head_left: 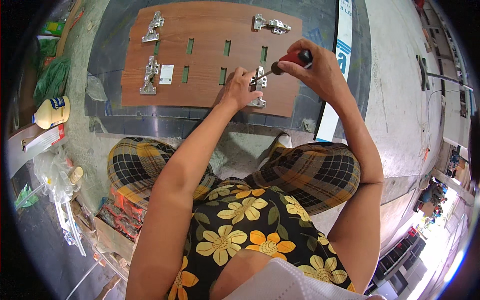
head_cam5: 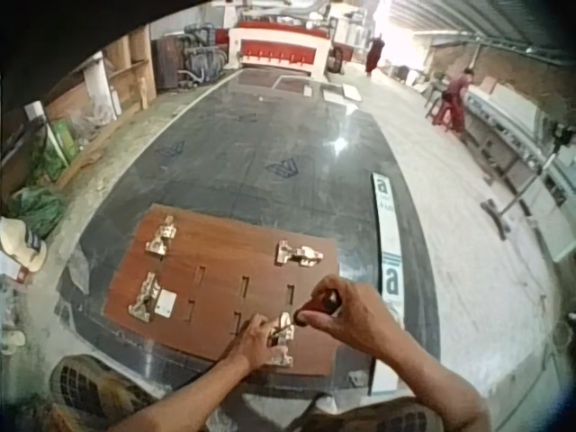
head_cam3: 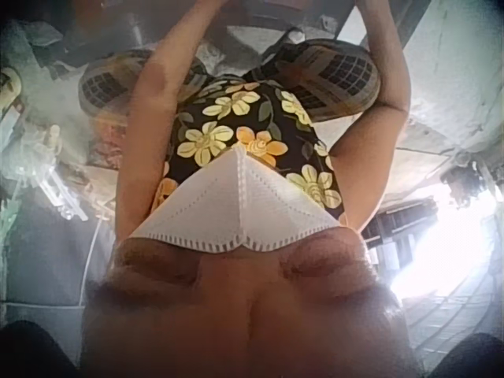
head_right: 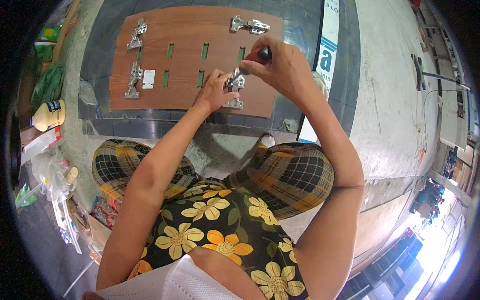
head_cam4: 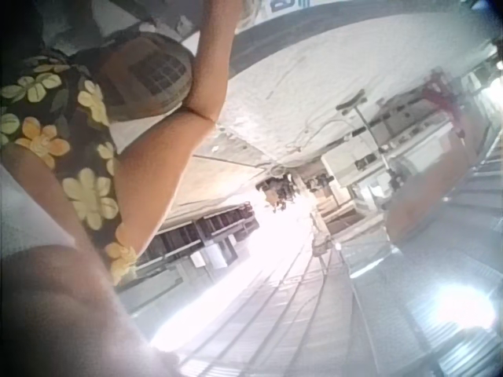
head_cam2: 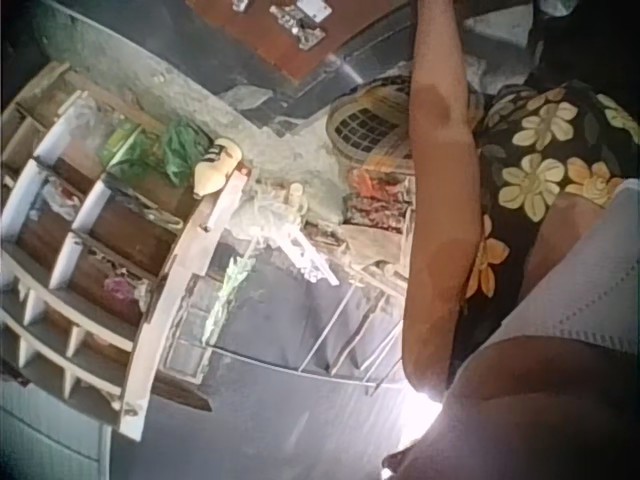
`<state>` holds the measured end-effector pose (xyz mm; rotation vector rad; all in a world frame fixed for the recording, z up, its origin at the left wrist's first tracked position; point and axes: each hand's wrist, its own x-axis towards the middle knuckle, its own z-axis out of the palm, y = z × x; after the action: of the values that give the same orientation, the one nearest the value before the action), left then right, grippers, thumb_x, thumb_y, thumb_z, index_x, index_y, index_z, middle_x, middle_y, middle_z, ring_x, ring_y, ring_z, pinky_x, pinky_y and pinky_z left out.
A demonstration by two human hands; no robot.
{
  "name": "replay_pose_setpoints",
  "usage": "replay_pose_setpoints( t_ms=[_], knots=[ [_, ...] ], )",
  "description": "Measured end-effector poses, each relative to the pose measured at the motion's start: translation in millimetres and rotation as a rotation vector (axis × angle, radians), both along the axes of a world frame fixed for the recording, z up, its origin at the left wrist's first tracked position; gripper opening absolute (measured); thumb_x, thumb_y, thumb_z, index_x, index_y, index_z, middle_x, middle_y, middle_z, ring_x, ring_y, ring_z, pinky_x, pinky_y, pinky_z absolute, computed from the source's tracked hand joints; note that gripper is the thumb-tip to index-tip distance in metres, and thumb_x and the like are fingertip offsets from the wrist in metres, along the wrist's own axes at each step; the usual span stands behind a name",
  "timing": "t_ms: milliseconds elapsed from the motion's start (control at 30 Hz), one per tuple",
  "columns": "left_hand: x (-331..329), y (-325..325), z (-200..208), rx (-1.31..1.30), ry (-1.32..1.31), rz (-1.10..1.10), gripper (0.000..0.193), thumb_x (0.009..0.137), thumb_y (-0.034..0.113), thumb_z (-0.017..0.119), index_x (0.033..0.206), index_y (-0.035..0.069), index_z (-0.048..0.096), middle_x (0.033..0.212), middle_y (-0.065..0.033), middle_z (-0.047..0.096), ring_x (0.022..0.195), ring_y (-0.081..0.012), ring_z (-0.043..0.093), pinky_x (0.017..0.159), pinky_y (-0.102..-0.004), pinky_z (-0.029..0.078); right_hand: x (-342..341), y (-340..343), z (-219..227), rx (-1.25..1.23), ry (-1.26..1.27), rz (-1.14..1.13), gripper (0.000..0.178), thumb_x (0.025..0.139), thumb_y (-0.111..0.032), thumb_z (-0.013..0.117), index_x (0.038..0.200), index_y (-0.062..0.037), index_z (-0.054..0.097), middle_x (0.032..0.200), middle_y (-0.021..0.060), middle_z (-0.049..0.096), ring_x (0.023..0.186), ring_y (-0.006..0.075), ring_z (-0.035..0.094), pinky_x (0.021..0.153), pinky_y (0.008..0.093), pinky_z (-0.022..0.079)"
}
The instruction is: The person attaches metal hinges to a wooden furniture board using a screwdriver and screws.
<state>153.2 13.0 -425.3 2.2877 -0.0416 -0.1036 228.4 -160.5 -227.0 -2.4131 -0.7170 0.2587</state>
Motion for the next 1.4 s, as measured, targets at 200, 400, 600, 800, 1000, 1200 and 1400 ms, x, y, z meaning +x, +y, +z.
replay_pose_setpoints(
  t_ms=[200, 400, 600, 800, 1000, 1200, 1400],
  knots=[
    [-2, 3, -2, -0.049, -0.038, 0.021, 0.069, 0.066, 0.022, 0.084, 0.129, 0.013, 0.059, 0.115, -0.0153, 0.052, 0.106, -0.0356, 0.057, 0.093, -0.0435, 0.048, -1, -1, 7, 0.041, 0.099, 0.017, 0.033, 0.080, -0.027, 0.079, 0.095, -0.0003, 0.067, 0.084, 0.0146, 0.072, 0.079, 0.0238, 0.071, 0.072, 0.0340, 0.055],
    [-4, 9, -6, -0.028, -0.034, 0.008, 0.073, 0.065, 0.024, 0.085, 0.131, 0.010, 0.057, 0.118, -0.0156, 0.051, 0.108, -0.0349, 0.056, 0.095, -0.0426, 0.047, 20, -12, 43, 0.056, 0.039, -0.118, 0.030, 0.082, -0.026, 0.077, 0.094, 0.0001, 0.070, 0.079, 0.0130, 0.072, 0.073, 0.0150, 0.067, 0.068, 0.0282, 0.053],
    [0, 4, -4, -0.056, 0.030, 0.016, 0.074, 0.066, 0.028, 0.085, 0.132, 0.010, 0.055, 0.121, -0.0157, 0.050, 0.111, -0.0351, 0.056, 0.096, -0.0421, 0.048, 101, -21, 65, -0.092, -0.362, -0.062, 0.039, 0.086, -0.037, 0.074, 0.104, -0.0032, 0.069, 0.085, 0.0108, 0.072, 0.075, 0.0161, 0.069, 0.067, 0.0266, 0.053],
    [-1, 8, -14, -0.068, -0.019, 0.015, 0.074, 0.066, 0.029, 0.085, 0.131, 0.009, 0.054, 0.122, -0.0161, 0.050, 0.112, -0.0360, 0.055, 0.096, -0.0425, 0.048, 170, 10, 76, -0.112, 0.087, -0.200, 0.026, 0.084, -0.025, 0.073, 0.085, 0.0008, 0.071, 0.074, 0.0104, 0.072, 0.062, 0.0176, 0.068, 0.054, 0.0311, 0.053],
    [-4, 5, -8, -0.114, -0.038, 0.006, 0.073, 0.067, 0.030, 0.084, 0.129, 0.006, 0.053, 0.116, -0.0162, 0.052, 0.111, -0.0368, 0.053, 0.096, -0.0432, 0.045, 196, 1, 75, -0.082, 0.259, -0.365, 0.026, 0.084, -0.028, 0.073, 0.087, -0.0028, 0.073, 0.079, 0.0093, 0.074, 0.066, 0.0185, 0.071, 0.058, 0.0305, 0.055],
    [-3, 8, 2, -0.032, 0.010, 0.010, 0.072, 0.067, 0.028, 0.085, 0.129, 0.009, 0.055, 0.119, -0.0152, 0.052, 0.113, -0.0368, 0.054, 0.098, -0.0435, 0.046, 196, -14, 51, -0.121, 0.064, -0.259, 0.056, 0.078, -0.051, 0.077, 0.111, -0.0057, 0.067, 0.093, 0.0132, 0.072, 0.083, 0.0212, 0.074, 0.067, 0.0338, 0.058],
    [1, 9, -8, -0.021, -0.009, -0.013, 0.073, 0.066, 0.030, 0.085, 0.128, 0.008, 0.055, 0.117, -0.0150, 0.053, 0.114, -0.0361, 0.052, 0.098, -0.0434, 0.044, 234, -37, 30, -0.084, -0.054, -0.286, 0.051, 0.077, -0.048, 0.078, 0.106, -0.0072, 0.068, 0.091, 0.0107, 0.073, 0.077, 0.0182, 0.073, 0.061, 0.0278, 0.056]
  ],
)
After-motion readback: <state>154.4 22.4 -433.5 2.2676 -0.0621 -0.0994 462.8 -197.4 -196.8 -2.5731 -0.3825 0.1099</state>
